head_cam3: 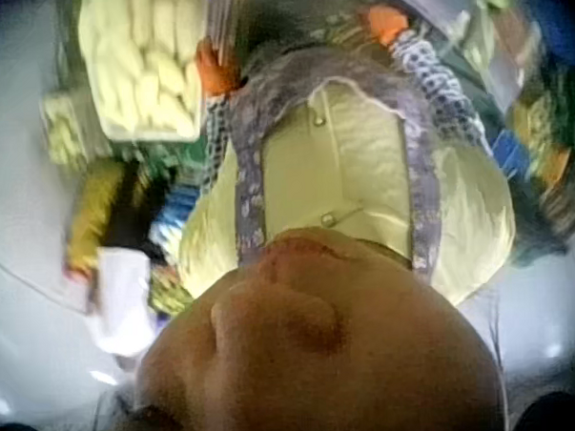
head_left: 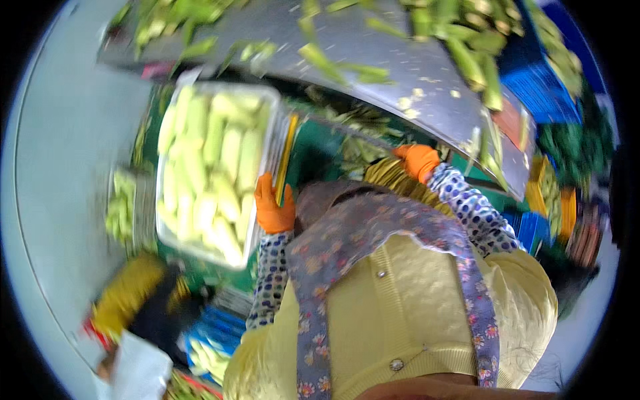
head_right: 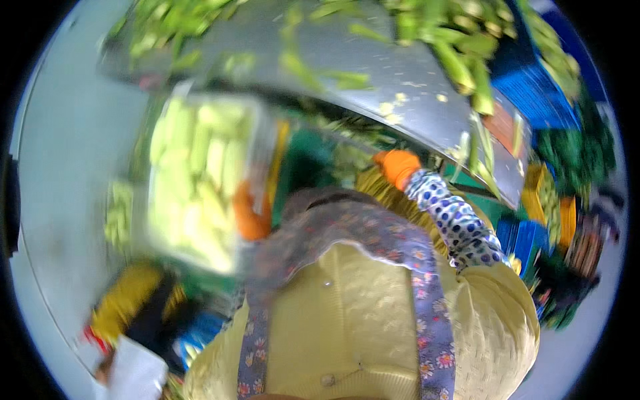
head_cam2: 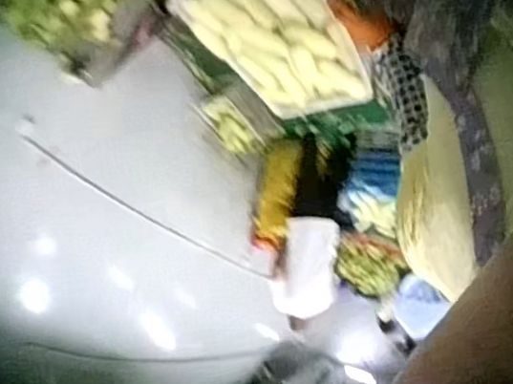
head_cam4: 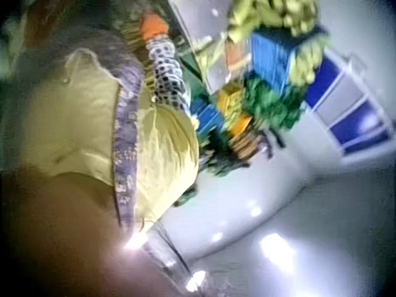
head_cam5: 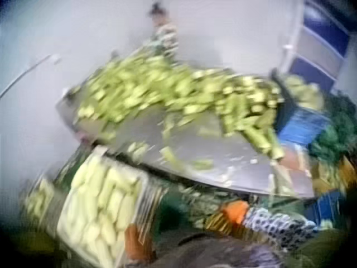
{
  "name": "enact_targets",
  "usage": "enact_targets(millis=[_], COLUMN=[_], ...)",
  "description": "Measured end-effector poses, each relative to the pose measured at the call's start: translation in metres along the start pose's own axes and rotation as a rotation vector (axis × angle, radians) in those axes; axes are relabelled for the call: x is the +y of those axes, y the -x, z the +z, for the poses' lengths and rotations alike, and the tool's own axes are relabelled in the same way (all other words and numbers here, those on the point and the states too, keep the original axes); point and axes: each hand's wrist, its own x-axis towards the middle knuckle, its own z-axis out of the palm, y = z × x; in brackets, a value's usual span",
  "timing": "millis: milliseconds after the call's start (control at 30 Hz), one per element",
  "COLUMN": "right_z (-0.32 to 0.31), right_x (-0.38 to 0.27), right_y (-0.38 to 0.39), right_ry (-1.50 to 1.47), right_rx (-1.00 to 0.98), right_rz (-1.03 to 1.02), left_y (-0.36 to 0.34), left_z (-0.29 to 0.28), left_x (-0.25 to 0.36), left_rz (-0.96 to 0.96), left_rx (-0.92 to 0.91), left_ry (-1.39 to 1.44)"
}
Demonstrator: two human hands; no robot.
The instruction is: The person peels the outer layers of green vegetables using a knife and places the peeled items into a white plastic crate. The person works at a metal table in a processing area, handling the vegetables one by one.
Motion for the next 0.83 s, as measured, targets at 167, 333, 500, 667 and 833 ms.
enact_targets(millis=[167, 333, 500, 667, 833], right_z=[-0.001, -0.02, -0.016, -0.005, -0.012], right_x=[0.024, 0.027, 0.007, -0.04, -0.113], right_y=[0.018, 0.032, 0.053, 0.079, 0.092], right_ry=[-0.178, -0.276, -0.456, -0.719, -0.903], right_rx=[0.14, 0.113, 0.149, 0.169, 0.256], right_rz=[0.154, 0.324, 0.567, 0.921, 1.22], left_y=[-0.155, -0.27, -0.358, -0.342, -0.238], left_z=[0.086, 0.19, 0.325, 0.427, 0.427], left_x=[0.054, 0.148, 0.217, 0.29, 0.351], left_rz=[0.533, 0.511, 1.039, 1.043, 0.774], left_rx=[-0.151, -0.456, -0.6, -1.034, -1.175], left_ry=[0.136, 0.28, 0.17, 0.082, 0.383])
